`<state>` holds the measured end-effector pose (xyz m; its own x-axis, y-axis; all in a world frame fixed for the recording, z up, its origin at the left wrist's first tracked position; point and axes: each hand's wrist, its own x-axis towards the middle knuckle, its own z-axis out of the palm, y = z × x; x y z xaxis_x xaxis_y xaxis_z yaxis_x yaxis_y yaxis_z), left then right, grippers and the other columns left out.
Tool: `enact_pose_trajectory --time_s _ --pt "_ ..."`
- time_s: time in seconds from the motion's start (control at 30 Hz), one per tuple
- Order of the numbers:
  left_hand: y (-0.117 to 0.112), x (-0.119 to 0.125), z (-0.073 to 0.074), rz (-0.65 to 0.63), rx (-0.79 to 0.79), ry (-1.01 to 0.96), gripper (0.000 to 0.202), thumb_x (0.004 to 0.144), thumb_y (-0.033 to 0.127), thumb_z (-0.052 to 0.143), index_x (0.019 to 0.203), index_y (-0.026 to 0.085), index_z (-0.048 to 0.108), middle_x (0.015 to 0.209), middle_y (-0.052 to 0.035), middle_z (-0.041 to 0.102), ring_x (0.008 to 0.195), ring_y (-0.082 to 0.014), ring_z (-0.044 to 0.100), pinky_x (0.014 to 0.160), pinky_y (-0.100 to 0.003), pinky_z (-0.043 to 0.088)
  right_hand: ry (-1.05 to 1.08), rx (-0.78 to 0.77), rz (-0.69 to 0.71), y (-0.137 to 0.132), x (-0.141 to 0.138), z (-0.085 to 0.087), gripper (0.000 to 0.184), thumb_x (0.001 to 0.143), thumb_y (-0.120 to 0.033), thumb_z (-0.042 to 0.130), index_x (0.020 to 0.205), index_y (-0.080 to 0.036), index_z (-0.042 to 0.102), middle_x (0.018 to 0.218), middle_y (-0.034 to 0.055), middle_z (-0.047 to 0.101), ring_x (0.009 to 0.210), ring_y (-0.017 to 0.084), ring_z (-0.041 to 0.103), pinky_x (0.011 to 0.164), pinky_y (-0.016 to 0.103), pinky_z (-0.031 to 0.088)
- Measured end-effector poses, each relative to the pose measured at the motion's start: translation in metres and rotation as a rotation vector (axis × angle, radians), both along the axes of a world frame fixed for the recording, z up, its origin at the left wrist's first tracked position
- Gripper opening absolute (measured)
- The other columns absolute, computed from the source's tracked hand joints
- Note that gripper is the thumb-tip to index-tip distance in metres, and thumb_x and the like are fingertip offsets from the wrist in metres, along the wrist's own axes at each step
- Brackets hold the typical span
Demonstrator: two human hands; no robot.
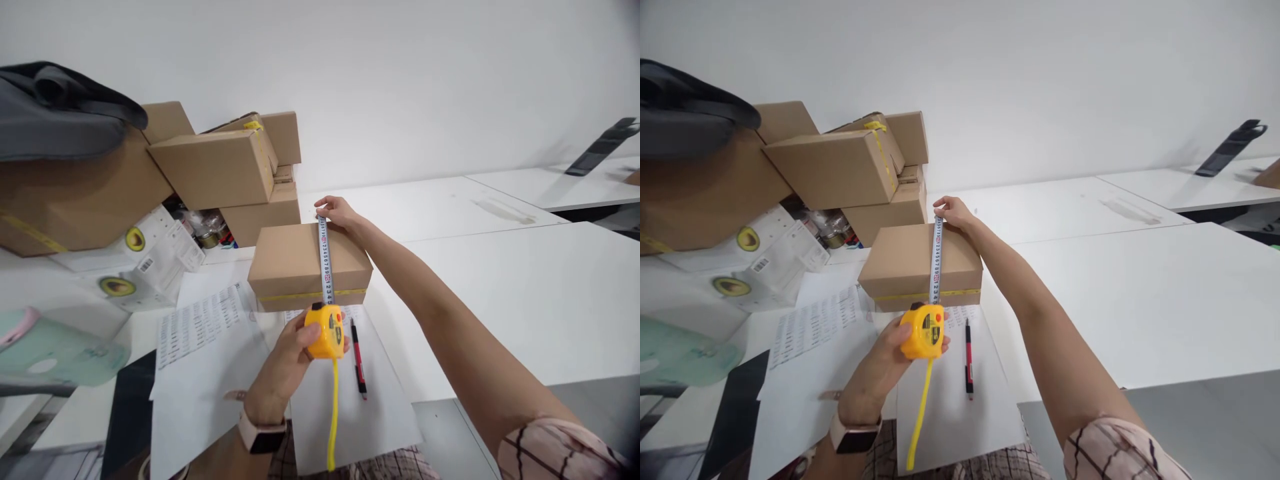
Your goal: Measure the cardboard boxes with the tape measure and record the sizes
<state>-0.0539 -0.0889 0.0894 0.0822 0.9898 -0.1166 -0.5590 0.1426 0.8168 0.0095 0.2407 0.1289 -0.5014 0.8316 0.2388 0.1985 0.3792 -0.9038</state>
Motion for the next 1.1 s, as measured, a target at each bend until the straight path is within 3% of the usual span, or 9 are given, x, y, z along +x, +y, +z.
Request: enact_pose_trajectory --time_s 0.07,0.2,0.57,0.67,0.77,0.83,0.93,1.0,1.1 --pt "0.007 0.001 0.012 -0.004 0.011 -0.020 0.042 0.080 0.051 0.078 0.106 0.019 0.074 0.112 -0.0113 0.072 0.087 -0.0260 0.072 0.092 -0.048 0.057 -0.078 0.030 -0.061 0.004 -0.002 -0.004 0.006 0.081 -0.024 0.072 0.082 -0.019 0.069 0.077 0.0039 0.069 0.071 0.016 0.059 0.074 0.033 0.048" --pt "0.003 0.010 0.018 -0.002 -0.015 -0.045 0.044 0.078 0.054 0.078 0.107 0.022 0.075 0.110 -0.0102 0.072 0.087 -0.0277 0.072 0.090 -0.050 0.058 -0.132 0.044 -0.049 0.003 0.003 -0.008 0.022 0.071 -0.029 0.081 0.061 -0.019 0.063 0.062 0.0005 0.062 0.066 0.015 0.054 0.070 0.030 0.044" --pt "-0.006 0.023 0.016 0.040 -0.065 0.000 0.043 0.077 0.054 0.078 0.105 0.021 0.071 0.106 -0.0095 0.070 0.089 -0.0279 0.072 0.089 -0.049 0.059 -0.101 0.059 0.074 -0.002 0.006 -0.008 0.025 0.074 -0.038 0.078 0.067 -0.020 0.063 0.074 0.0032 0.068 0.076 0.019 0.059 0.075 0.033 0.047" --pt "-0.018 0.009 0.011 0.137 -0.037 0.120 0.051 0.072 0.052 0.082 0.111 0.021 0.069 0.108 -0.0105 0.070 0.089 -0.0300 0.072 0.082 -0.047 0.061 0.165 0.116 -0.054 -0.003 0.019 -0.005 0.031 0.083 -0.050 0.070 0.077 -0.020 0.064 0.084 0.0036 0.069 0.081 0.016 0.060 0.080 0.031 0.047" --pt "-0.034 -0.018 0.004 0.433 0.038 0.369 0.065 0.066 0.042 0.088 0.124 0.028 0.062 0.112 -0.0086 0.071 0.091 -0.0294 0.072 0.075 -0.041 0.062 0.396 0.056 -0.348 -0.017 0.052 -0.010 0.044 0.090 -0.063 0.057 0.083 -0.021 0.063 0.080 0.0032 0.064 0.076 0.015 0.058 0.076 0.030 0.047" --pt "-0.039 -0.041 -0.001 0.648 0.059 0.533 0.071 0.065 0.035 0.090 0.128 0.032 0.058 0.115 -0.0065 0.070 0.094 -0.0267 0.071 0.073 -0.037 0.062 0.389 -0.004 -0.438 -0.038 0.080 -0.021 0.050 0.092 -0.069 0.050 0.087 -0.021 0.064 0.068 0.0005 0.056 0.066 0.015 0.052 0.068 0.030 0.046" --pt "-0.032 -0.075 -0.008 0.760 0.052 0.591 0.066 0.065 0.036 0.090 0.123 0.028 0.058 0.107 -0.0041 0.070 0.090 -0.0236 0.071 0.073 -0.034 0.061 0.321 -0.013 -0.328 -0.080 0.114 -0.045 0.060 0.093 -0.075 0.043 0.105 -0.021 0.066 0.064 -0.0016 0.053 0.061 0.015 0.049 0.065 0.030 0.044" --pt "-0.021 -0.091 -0.011 0.715 0.034 0.535 0.062 0.064 0.039 0.089 0.116 0.024 0.059 0.101 -0.0031 0.070 0.086 -0.0235 0.072 0.074 -0.035 0.061 0.279 -0.058 -0.183 -0.108 0.127 -0.058 0.069 0.091 -0.079 0.042 0.126 -0.022 0.061 0.068 -0.0019 0.056 0.062 0.016 0.051 0.066 0.031 0.046" --pt "-0.008 -0.102 -0.012 0.626 0.025 0.449 0.059 0.063 0.040 0.087 0.112 0.021 0.059 0.100 -0.0034 0.071 0.085 -0.0253 0.073 0.077 -0.037 0.060 0.235 -0.057 -0.071 -0.133 0.134 -0.065 0.072 0.083 -0.079 0.055 0.132 -0.026 0.062 0.075 -0.0017 0.055 0.070 0.017 0.054 0.071 0.032 0.048"
